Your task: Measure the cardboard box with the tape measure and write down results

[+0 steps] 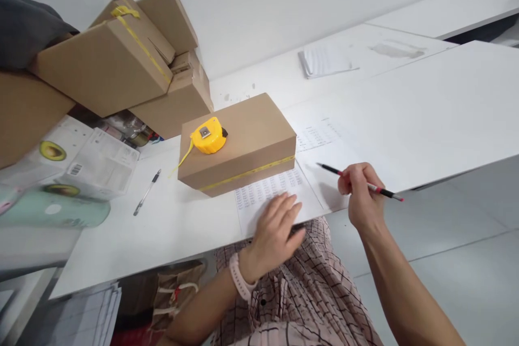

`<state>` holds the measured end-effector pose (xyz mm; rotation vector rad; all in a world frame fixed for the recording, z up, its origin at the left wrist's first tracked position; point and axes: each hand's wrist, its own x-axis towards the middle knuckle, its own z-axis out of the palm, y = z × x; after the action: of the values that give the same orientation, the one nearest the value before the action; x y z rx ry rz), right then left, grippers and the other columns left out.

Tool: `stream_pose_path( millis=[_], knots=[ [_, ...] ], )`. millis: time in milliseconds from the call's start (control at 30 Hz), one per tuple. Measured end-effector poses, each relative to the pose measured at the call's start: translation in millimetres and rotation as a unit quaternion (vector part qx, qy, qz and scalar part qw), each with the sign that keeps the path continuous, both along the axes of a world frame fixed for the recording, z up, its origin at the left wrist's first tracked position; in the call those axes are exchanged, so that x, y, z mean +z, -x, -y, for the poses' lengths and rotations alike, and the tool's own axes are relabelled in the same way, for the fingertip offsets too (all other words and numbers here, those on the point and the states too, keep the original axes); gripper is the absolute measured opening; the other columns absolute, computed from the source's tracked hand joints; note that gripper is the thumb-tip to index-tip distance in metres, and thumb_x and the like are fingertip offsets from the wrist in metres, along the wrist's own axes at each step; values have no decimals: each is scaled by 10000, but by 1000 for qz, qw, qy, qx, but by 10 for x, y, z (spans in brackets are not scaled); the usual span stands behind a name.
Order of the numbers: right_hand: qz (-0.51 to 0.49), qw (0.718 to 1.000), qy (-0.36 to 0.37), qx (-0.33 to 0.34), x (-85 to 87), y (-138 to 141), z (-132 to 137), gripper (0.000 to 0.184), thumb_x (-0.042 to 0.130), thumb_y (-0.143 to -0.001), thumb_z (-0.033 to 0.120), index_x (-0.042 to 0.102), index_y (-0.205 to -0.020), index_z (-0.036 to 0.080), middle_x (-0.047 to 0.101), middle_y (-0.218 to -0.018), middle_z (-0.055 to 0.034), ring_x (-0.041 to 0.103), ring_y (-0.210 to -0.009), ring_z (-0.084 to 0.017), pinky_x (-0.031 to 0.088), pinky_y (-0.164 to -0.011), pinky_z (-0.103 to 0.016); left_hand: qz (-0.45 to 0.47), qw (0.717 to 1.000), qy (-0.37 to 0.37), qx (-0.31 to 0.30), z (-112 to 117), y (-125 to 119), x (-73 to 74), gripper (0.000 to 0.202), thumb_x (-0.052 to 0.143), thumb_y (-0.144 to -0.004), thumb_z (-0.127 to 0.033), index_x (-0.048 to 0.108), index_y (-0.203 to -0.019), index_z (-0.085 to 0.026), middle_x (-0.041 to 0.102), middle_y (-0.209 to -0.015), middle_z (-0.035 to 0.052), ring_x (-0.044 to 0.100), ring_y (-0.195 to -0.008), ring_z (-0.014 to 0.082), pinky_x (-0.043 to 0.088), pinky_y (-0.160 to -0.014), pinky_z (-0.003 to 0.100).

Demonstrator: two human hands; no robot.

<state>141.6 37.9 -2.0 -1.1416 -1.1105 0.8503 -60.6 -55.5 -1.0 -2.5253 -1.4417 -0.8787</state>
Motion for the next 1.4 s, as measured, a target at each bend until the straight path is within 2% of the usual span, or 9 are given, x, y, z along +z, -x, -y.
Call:
stream_pose_path(
  millis=[133,200,333,400,533,633,767,1067,1400],
  knots=[
    [-25,974,70,214,53,116,91,501,490,-959,683,673,-1116,244,707,-790,-51,668,-745,-223,535,-706,-380,-144,984,94,40,109,-235,-251,717,576,-988,-492,420,-1520,-38,409,-1630,192,368,-1530,332,369,-1235,494],
    [24,961,106,255,51,189,94,488,569,-926,676,702,-1081,233,740,-901,-79,695,-838,-241,553,-753,-386,-165,980,95,56,90,-244,-250,665,550,-1007,-461,427,-1524,-62,408,-1637,170,376,-1528,314,353,-1245,481],
    [106,966,124,199,20,320,71,426,717,-858,605,609,-717,217,593,-623,0,563,-580,-157,476,-547,-293,-167,980,84,67,57,-226,-221,533,511,-1034,-365,483,-1496,-103,472,-1607,120,433,-1495,274,356,-1251,436],
    [102,971,113,182,-2,353,50,420,703,-868,611,605,-751,220,567,-598,14,543,-558,-147,473,-531,-284,-159,982,80,70,56,-226,-230,493,512,-1034,-333,510,-1479,-120,498,-1591,105,452,-1480,263,368,-1247,423],
    [77,962,130,230,-40,365,-4,417,750,-837,591,670,-1003,217,741,-842,-65,689,-748,-200,570,-676,-328,-139,985,68,73,61,-228,-261,475,499,-1039,-319,521,-1473,-128,521,-1573,92,468,-1467,262,381,-1242,420],
    [102,964,132,208,-44,379,-23,413,782,-797,591,667,-898,208,712,-750,-51,653,-646,-185,541,-586,-309,-142,985,64,71,68,-225,-267,497,503,-1036,-325,502,-1488,-118,494,-1592,106,447,-1482,269,366,-1253,427],
    [171,972,101,125,-46,419,3,446,724,-834,601,547,-672,226,517,-536,25,473,-483,-126,398,-449,-264,-147,984,71,66,81,-220,-251,508,499,-1038,-338,492,-1497,-121,476,-1606,106,426,-1496,271,347,-1265,431],
    [204,969,72,117,-168,450,34,408,705,-854,559,532,-676,235,510,-541,28,454,-479,-126,375,-449,-275,-129,988,61,60,77,-222,-274,512,480,-1040,-323,485,-1498,-94,539,-1550,113,454,-1473,277,343,-1266,439],
    [213,968,50,121,-91,481,24,446,699,-853,588,520,-642,238,479,-519,33,433,-466,-122,361,-446,-279,-131,987,68,63,80,-225,-279,532,486,-1037,-337,472,-1510,-96,505,-1580,121,440,-1484,278,335,-1271,440]
  ],
)
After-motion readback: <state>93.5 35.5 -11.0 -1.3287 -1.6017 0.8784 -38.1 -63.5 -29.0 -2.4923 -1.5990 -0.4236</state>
